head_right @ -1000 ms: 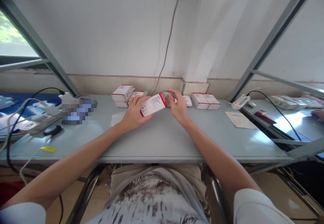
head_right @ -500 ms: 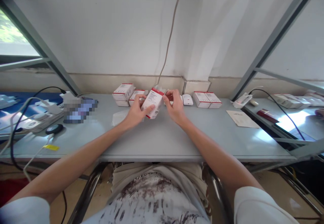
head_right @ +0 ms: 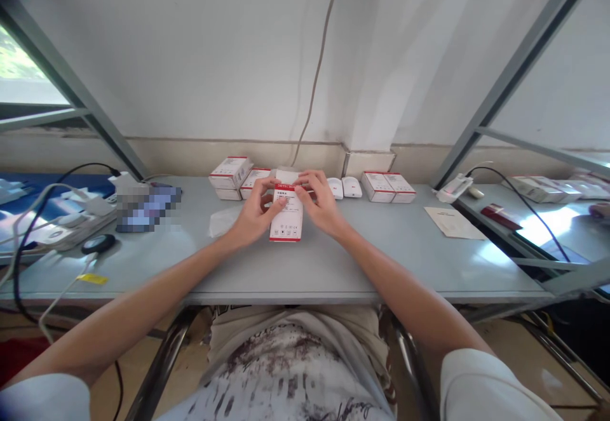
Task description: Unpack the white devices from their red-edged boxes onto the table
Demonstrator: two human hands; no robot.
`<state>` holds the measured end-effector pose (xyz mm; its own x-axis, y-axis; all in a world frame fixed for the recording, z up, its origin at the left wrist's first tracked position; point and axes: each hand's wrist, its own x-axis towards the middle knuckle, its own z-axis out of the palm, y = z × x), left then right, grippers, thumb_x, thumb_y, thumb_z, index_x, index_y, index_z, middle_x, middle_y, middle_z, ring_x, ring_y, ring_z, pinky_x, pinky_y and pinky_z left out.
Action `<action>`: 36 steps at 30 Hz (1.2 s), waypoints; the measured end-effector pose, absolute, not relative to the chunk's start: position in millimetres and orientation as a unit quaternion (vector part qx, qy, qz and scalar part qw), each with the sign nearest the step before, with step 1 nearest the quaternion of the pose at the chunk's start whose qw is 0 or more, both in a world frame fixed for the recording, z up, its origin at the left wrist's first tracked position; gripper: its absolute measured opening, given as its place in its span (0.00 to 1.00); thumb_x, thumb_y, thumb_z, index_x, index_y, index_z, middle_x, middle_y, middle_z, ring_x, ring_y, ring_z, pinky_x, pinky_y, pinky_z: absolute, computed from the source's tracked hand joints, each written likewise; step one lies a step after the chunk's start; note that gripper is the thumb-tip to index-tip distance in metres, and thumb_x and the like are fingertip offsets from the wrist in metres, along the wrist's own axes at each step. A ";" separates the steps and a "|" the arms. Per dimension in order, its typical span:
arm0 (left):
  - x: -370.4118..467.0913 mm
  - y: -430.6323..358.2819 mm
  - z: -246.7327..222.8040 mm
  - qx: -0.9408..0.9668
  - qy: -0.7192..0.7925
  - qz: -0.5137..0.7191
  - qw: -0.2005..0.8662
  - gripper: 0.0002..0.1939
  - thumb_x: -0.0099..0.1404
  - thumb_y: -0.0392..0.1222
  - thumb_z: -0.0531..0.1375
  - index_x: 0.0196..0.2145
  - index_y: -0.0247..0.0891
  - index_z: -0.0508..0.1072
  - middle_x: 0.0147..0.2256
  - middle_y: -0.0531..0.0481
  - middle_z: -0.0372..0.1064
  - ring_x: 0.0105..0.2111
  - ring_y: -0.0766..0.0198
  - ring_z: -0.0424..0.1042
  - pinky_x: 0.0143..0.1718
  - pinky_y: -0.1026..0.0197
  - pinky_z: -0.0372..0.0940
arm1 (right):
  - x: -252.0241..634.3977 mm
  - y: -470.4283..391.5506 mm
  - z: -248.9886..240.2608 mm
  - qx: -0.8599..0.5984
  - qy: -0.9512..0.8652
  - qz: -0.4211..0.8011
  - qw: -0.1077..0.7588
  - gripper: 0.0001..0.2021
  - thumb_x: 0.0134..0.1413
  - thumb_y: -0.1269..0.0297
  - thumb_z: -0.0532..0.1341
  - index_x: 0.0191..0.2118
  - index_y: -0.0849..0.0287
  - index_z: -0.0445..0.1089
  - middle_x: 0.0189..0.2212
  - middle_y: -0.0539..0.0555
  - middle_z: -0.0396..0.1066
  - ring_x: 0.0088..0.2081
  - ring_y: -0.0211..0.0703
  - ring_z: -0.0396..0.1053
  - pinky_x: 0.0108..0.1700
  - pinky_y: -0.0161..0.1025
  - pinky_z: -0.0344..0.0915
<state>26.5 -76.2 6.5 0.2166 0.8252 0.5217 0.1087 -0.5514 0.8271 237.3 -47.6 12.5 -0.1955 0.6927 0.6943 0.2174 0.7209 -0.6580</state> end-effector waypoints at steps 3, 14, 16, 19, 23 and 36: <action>28.0 -79.2 6.3 0.701 0.338 0.530 0.337 0.25 0.74 0.58 0.67 0.61 0.47 0.67 0.63 0.40 0.68 0.51 0.54 0.77 0.33 0.59 0.78 | 237.2 -44.6 11.0 -0.331 -0.712 0.198 0.587 0.24 0.74 0.37 0.57 0.36 0.52 0.73 0.54 0.61 0.69 0.64 0.56 0.68 0.60 0.55 0.73; 26.4 -82.1 6.1 0.712 0.315 0.538 0.322 0.31 0.75 0.56 0.66 0.69 0.53 0.58 0.69 0.39 0.61 0.49 0.56 0.78 0.30 0.62 0.75 | 236.4 -47.5 17.2 -0.304 -0.618 0.366 0.626 0.18 0.61 0.44 0.72 0.44 0.49 0.72 0.40 0.51 0.74 0.41 0.45 0.74 0.42 0.43 0.76; 25.8 -82.7 6.5 0.724 0.322 0.530 0.302 0.33 0.76 0.56 0.65 0.71 0.54 0.58 0.68 0.39 0.62 0.49 0.55 0.78 0.31 0.61 0.76 | 239.0 -45.9 16.9 -0.292 -0.656 0.352 0.601 0.16 0.65 0.44 0.68 0.47 0.48 0.75 0.43 0.52 0.75 0.43 0.46 0.75 0.43 0.43 0.76; 25.2 -84.1 6.4 0.739 0.329 0.518 0.278 0.27 0.77 0.56 0.63 0.68 0.51 0.65 0.66 0.40 0.65 0.50 0.56 0.77 0.32 0.62 0.76 | 243.5 -43.3 16.2 -0.284 -0.715 0.292 0.568 0.16 0.72 0.44 0.62 0.43 0.51 0.77 0.44 0.54 0.75 0.45 0.47 0.73 0.46 0.45 0.74; 24.9 -82.9 3.6 0.739 0.322 0.525 0.274 0.27 0.78 0.56 0.63 0.69 0.50 0.65 0.65 0.41 0.65 0.48 0.58 0.76 0.31 0.65 0.75 | 249.1 -42.9 17.2 -0.271 -0.774 0.213 0.531 0.18 0.76 0.44 0.58 0.44 0.51 0.77 0.45 0.56 0.74 0.50 0.49 0.72 0.51 0.48 0.74; 16.8 -59.6 0.9 0.603 0.336 0.684 0.236 0.26 0.75 0.59 0.67 0.59 0.47 0.63 0.66 0.40 0.60 0.60 0.52 0.73 0.44 0.57 0.79 | 234.0 -56.5 5.2 -0.239 -0.893 -0.018 0.380 0.57 0.61 0.35 0.70 0.83 0.43 0.38 0.76 0.67 0.51 0.75 0.70 0.56 0.72 0.73 0.62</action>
<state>16.8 -59.6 0.9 -0.1613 0.7278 0.6665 0.0815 -0.6632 0.7440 234.0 -56.5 5.2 -0.5972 0.4131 0.6875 0.4409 0.8851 -0.1488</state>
